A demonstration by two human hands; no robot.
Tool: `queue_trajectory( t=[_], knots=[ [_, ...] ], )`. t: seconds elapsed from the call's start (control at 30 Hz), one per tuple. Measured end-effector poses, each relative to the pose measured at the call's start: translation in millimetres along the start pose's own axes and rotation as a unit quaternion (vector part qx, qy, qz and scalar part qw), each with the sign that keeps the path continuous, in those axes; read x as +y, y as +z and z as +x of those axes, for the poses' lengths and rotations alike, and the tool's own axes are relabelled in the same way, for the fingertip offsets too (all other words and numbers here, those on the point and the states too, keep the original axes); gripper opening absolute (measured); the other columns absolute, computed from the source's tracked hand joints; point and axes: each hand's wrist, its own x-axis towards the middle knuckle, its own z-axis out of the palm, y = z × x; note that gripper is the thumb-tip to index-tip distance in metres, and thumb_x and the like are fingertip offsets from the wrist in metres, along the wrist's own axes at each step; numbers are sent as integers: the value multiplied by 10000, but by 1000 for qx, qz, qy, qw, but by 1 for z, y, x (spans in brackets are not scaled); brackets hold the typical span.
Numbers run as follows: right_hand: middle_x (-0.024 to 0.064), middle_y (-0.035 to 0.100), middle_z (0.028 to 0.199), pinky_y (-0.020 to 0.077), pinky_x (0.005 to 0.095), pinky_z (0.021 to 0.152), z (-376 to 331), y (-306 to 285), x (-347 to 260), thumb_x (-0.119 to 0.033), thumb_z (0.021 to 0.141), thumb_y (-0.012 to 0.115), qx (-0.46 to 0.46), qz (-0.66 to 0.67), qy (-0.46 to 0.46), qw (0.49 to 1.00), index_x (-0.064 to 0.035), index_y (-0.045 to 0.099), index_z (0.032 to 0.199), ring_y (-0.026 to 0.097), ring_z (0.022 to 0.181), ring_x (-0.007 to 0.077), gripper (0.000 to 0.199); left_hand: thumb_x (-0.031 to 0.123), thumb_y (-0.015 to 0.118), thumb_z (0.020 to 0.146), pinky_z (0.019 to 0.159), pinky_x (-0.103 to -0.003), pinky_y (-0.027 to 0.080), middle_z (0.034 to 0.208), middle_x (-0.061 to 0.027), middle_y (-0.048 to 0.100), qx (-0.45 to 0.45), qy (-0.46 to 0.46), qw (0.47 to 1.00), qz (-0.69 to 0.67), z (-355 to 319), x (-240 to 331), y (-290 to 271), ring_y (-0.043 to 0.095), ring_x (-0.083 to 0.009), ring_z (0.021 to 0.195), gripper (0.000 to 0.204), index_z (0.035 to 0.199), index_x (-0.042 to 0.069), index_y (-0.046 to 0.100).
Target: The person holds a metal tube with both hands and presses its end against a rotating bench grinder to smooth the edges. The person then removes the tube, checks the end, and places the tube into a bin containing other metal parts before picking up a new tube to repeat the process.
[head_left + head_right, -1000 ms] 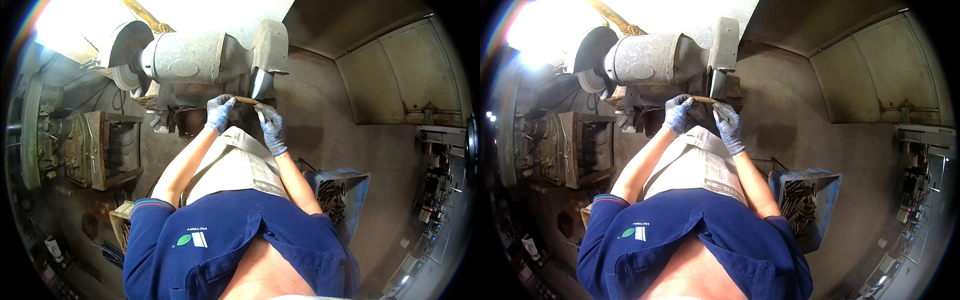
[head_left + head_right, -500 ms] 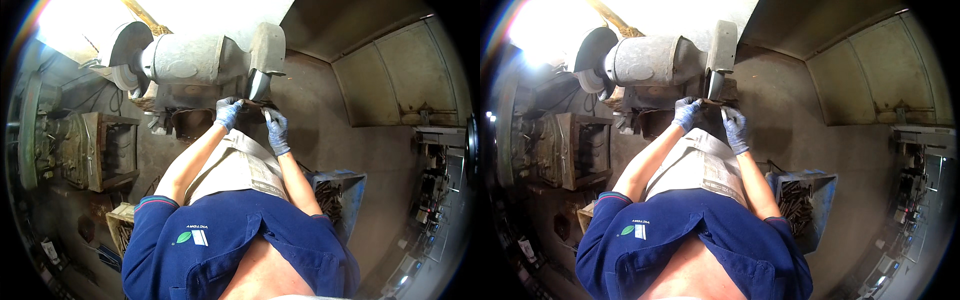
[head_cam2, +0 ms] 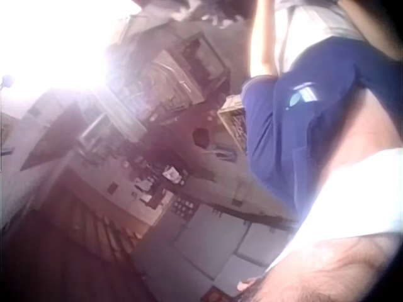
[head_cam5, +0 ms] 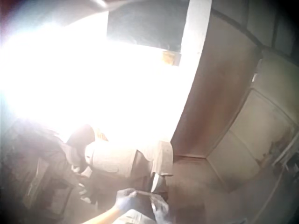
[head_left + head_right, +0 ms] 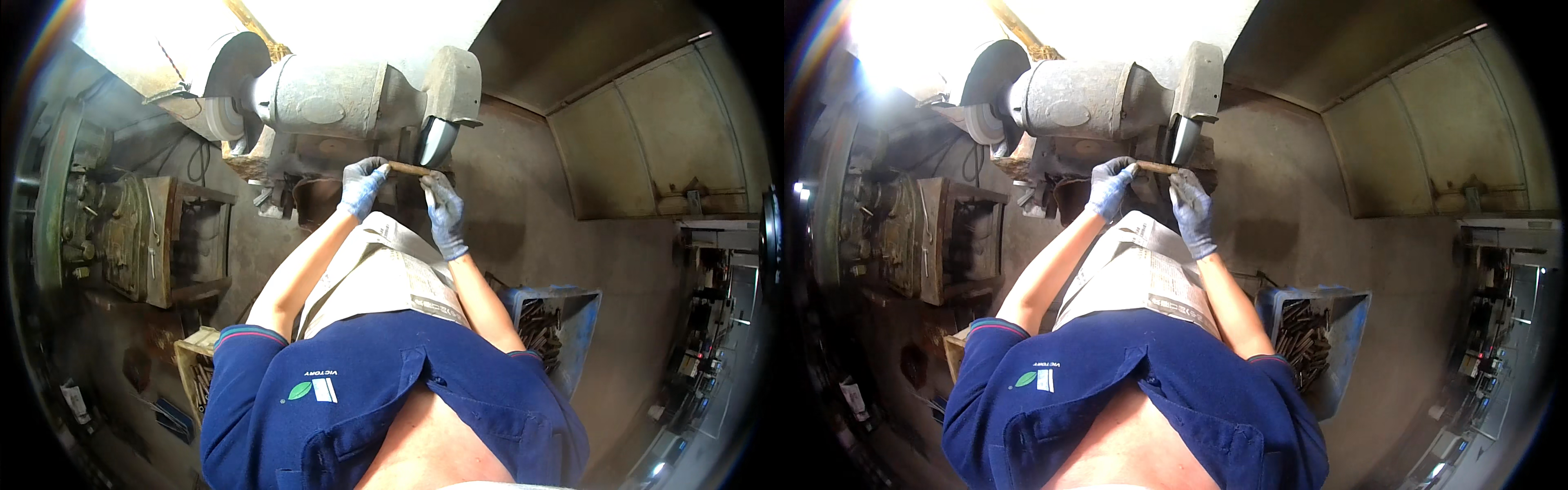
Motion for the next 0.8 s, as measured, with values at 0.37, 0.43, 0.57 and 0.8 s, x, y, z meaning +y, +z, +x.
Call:
queue_trajectory(
  t=[0.37, 0.43, 0.57, 0.8],
  knots=[
    [173, 555, 1181, 448, 388, 938, -35, -36, -109, -286, 741, 709, 0, -207, -175, 962, -9, 603, 1140, 551, 1107, 309, 498, 18, 606, 847, 743, -287, 534, 880, -106, 657, -153, 31, 986, -58, -64, 65, 6, 641, -159, 801, 158, 984, -61, 611],
    [165, 541, 1199, 445, 397, 943, -44, -45, -126, -298, 748, 709, 1, -241, -176, 954, -18, 596, 1156, 546, 1115, 312, 507, 20, 603, 849, 743, -275, 524, 879, -105, 659, -182, 36, 982, -38, -73, 75, 15, 634, -150, 799, 162, 987, -64, 616],
    [165, 531, 1224, 458, 390, 926, -65, -62, -150, -315, 733, 740, 16, -252, -179, 951, -40, 559, 1208, 549, 1113, 329, 578, 17, 603, 848, 743, -263, 508, 875, -112, 662, -251, 17, 964, -82, -89, 74, 37, 629, -148, 794, 176, 1001, -69, 616],
    [163, 522, 1228, 440, 406, 954, -105, -94, -171, -320, 745, 729, 43, -322, -151, 934, -48, 536, 1234, 544, 1116, 328, 592, 63, 617, 856, 737, -275, 518, 888, -89, 651, -323, -26, 942, -88, -113, 58, 70, 631, -151, 781, 194, 1001, -66, 610]
  ],
)
